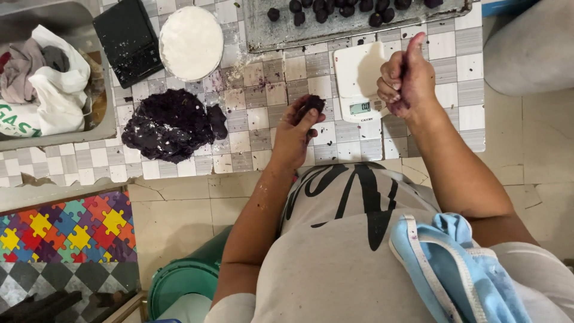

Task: Weighing portions of purple dough on a digital scale and rolling them into small uniform balls.

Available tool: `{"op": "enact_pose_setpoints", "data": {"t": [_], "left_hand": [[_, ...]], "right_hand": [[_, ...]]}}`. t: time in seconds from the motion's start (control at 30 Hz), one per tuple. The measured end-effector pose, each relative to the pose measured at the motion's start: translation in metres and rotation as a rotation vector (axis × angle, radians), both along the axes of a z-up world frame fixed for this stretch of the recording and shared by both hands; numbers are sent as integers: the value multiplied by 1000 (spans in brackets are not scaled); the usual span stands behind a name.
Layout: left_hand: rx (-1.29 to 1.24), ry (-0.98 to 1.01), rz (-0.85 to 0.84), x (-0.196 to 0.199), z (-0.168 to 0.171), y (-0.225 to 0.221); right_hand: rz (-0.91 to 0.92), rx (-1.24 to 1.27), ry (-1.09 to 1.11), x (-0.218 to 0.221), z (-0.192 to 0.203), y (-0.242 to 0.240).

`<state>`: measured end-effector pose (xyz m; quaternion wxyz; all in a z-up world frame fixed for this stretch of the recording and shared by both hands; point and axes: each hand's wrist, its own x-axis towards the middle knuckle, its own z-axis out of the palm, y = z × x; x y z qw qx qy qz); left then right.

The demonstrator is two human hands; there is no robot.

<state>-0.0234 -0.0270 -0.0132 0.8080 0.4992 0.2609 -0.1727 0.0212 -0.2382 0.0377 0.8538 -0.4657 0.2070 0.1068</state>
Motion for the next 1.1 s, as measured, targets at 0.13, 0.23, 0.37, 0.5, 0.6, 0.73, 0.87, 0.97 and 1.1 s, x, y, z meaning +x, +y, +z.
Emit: {"op": "enact_pose_setpoints", "data": {"t": [0.13, 0.23, 0.37, 0.5, 0.6, 0.73, 0.87, 0.97, 1.1], "left_hand": [[34, -118, -81, -6, 6, -7], [70, -117, -76, -11, 10, -12], [121, -154, -81, -13, 12, -17], [163, -190, -96, -14, 14, -24], [250, -250, -117, -15, 15, -28], [538, -422, -124, -13, 14, -29], [1049, -751, -113, 0, 5, -27], [1030, -1008, -68, 13, 15, -25], [932, -1014, -211, 21, 46, -17]], "right_hand": [[194, -294, 18, -2, -4, -4], [289, -318, -16, 1, -14, -6], [408, -382, -328, 5, -52, -21], [466, -641, -300, 4, -26, -12], [639, -1037, -194, 13, -13, 0], [689, -1205, -780, 22, -56, 3], [643, -743, -773, -3, -10, 30], [523, -647, -597, -5, -9, 38], [611, -639, -373, 3, 26, 31]]}}
